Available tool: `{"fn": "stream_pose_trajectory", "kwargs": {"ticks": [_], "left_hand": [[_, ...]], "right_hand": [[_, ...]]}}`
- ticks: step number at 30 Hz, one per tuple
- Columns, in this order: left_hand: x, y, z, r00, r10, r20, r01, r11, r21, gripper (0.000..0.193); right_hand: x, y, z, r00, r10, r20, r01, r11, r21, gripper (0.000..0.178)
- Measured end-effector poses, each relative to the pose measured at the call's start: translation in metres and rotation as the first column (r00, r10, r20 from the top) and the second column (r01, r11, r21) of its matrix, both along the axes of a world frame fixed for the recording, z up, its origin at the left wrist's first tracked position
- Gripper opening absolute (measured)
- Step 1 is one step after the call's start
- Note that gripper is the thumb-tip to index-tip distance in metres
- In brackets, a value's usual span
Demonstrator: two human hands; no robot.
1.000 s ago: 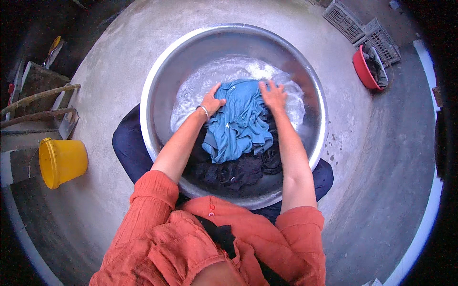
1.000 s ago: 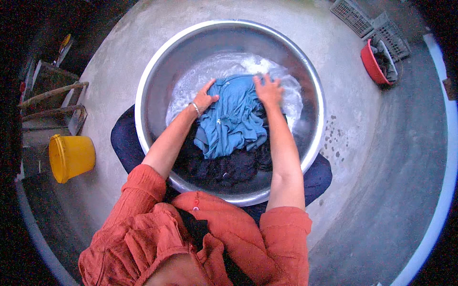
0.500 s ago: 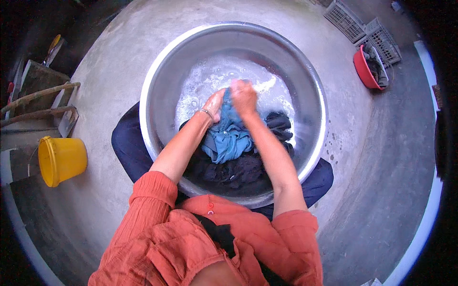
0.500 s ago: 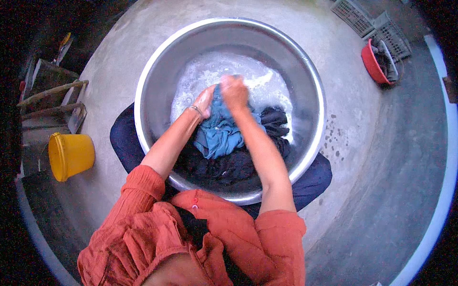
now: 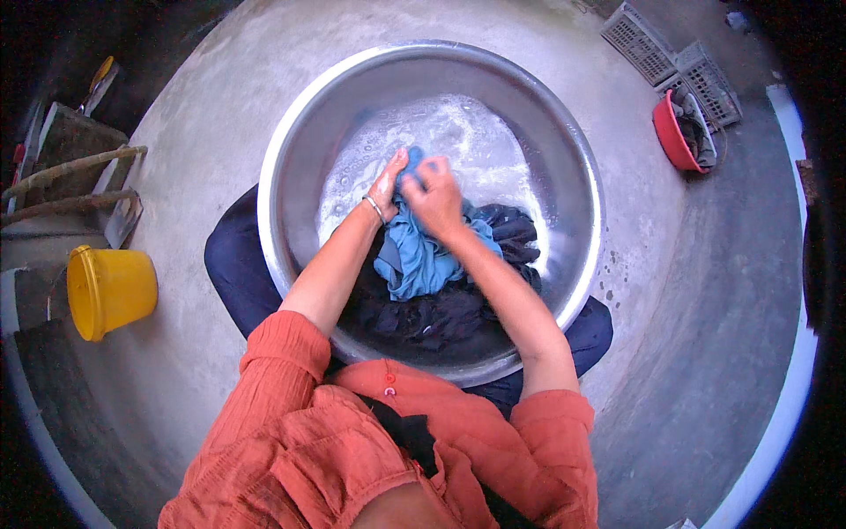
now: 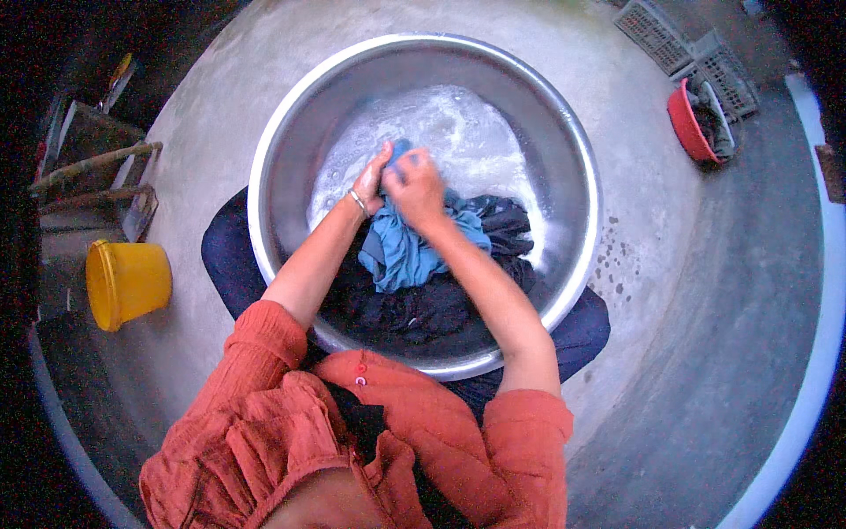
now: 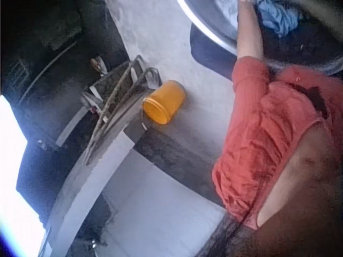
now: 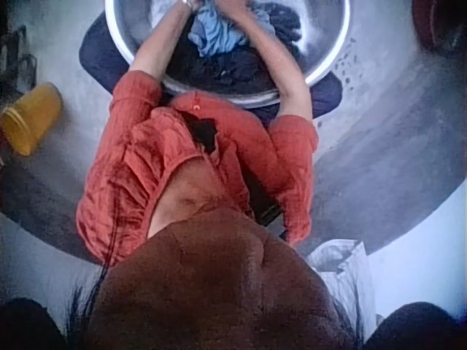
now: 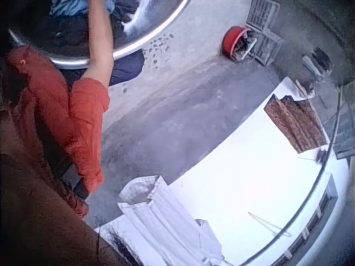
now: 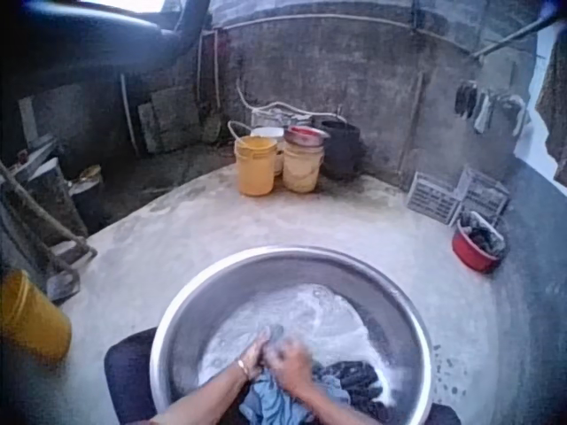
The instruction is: The person washes a blue shirt by hand in a large metal basin filled with soapy water. They repeatedly scrub, squeeze, and wring the garment, occasionally lifting it to inspect it before submerging it again. Other dark clothes are visible in the basin but are not actively handled.
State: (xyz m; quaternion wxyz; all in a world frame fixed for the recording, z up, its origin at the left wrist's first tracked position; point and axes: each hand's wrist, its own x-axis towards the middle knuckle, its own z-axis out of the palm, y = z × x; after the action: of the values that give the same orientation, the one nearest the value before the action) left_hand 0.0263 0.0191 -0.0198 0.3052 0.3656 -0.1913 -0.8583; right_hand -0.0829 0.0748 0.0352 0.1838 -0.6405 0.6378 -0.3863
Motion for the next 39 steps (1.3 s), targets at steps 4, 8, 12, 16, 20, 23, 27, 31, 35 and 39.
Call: {"fn": "stream_pose_trajectory", "kwargs": {"ticks": [4, 8, 12, 16, 20, 23, 27, 31, 35, 39], "left_hand": [[-0.002, 0.006, 0.008, 0.999, -0.019, -0.046, 0.019, 1.0, 0.002, 0.04], [-0.009, 0.015, -0.029, 0.992, 0.035, -0.12, -0.044, 0.996, -0.073, 0.039], [-0.029, 0.01, 0.055, 0.98, -0.2, -0.012, 0.199, 0.97, 0.136, 0.049], [0.009, -0.011, 0.003, 0.998, 0.031, 0.051, -0.033, 0.999, 0.031, 0.061], [-0.007, 0.0, 0.01, 0.986, 0.1, 0.13, -0.096, 0.995, -0.037, 0.06], [-0.013, 0.0, 0.021, 0.998, 0.059, 0.027, -0.06, 0.998, 0.03, 0.059], [0.002, -0.005, 0.003, 0.996, 0.009, -0.084, 0.001, 0.993, 0.116, 0.045], [-0.001, 0.011, -0.01, 1.0, 0.028, 0.003, -0.027, 0.992, -0.125, 0.037], [-0.026, 0.015, 0.047, 0.991, -0.065, -0.114, 0.077, 0.991, 0.112, 0.041], [-0.019, 0.0, 0.035, 0.998, -0.011, -0.061, 0.016, 0.996, 0.083, 0.053]], "right_hand": [[0.047, 0.027, 0.015, 0.981, 0.128, -0.147, -0.161, 0.958, -0.236, 0.015], [0.015, -0.012, -0.009, 0.964, -0.119, -0.236, 0.065, 0.972, -0.227, 0.017], [-0.095, -0.042, -0.047, 0.889, -0.314, -0.334, 0.346, 0.937, 0.042, 0.025], [-0.115, -0.031, -0.022, 0.69, -0.45, -0.567, 0.677, 0.679, 0.284, 0.051], [-0.103, -0.03, -0.048, 0.799, -0.287, -0.528, 0.489, 0.821, 0.295, 0.05], [-0.071, -0.029, -0.064, 0.997, -0.047, -0.061, 0.055, 0.99, 0.128, 0.032], [0.036, 0.022, 0.022, 0.977, 0.098, -0.189, -0.131, 0.977, -0.167, 0.018], [0.04, 0.015, 0.013, 0.97, 0.062, -0.233, -0.111, 0.973, -0.204, 0.017], [-0.035, -0.037, -0.019, 0.936, -0.273, -0.223, 0.245, 0.959, -0.145, 0.023], [-0.115, -0.04, -0.038, 0.857, -0.381, -0.348, 0.48, 0.836, 0.266, 0.04]]}}
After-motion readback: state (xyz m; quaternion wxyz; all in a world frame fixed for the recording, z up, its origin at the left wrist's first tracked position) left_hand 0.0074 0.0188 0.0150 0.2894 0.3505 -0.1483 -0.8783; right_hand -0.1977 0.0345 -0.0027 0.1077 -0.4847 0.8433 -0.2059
